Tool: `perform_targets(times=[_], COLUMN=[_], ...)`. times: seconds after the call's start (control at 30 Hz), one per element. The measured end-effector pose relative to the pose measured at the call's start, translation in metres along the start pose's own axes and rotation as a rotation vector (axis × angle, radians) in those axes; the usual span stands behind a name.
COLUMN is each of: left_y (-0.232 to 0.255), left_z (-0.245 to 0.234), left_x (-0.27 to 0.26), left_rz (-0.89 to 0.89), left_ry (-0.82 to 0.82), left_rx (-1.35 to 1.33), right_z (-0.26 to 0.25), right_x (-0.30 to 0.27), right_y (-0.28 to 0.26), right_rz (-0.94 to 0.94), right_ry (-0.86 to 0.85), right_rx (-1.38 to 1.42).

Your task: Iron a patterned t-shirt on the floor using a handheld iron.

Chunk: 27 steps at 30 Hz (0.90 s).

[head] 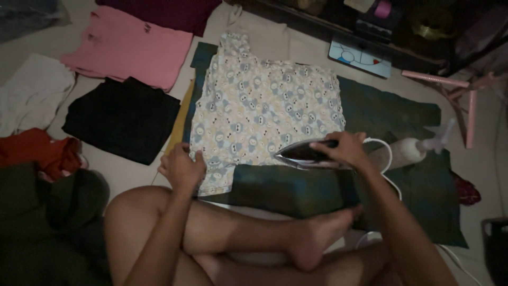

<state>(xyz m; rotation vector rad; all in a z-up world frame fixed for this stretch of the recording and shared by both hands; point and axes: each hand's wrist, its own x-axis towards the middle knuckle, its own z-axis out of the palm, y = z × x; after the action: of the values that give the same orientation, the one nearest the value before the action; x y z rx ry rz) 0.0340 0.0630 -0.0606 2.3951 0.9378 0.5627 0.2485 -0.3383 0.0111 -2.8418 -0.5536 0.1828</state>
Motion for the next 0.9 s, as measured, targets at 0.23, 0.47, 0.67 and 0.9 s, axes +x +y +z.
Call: perform_targets(times=[0.23, 0.47, 0.67, 0.9], left_y=[-0.006, -0.003, -0.011, 0.001], left_z=[0.007, 0.004, 0.017, 0.007], left_x=[-0.005, 0.004, 0.003, 0.002], left_rz=[-0.09, -0.185, -0.106, -0.477], left_ry=[-0.101, -0.048, -0.014, -0.226], left_rx=[0.0, -0.195, -0.222, -0.573], right_z=[0.007, 0.026, 0.005, -0.004], right_x=[0.045, 0.021, 0.003, 0.028], right_y=[0.006, -0.001, -0.028, 0.037], right_rz=[0.216, -0.034, -0.111, -0.157], right_ry=[0.104, -0.125, 0.057, 0.448], right_rx=[0.038, -0.019, -0.016, 0.628])
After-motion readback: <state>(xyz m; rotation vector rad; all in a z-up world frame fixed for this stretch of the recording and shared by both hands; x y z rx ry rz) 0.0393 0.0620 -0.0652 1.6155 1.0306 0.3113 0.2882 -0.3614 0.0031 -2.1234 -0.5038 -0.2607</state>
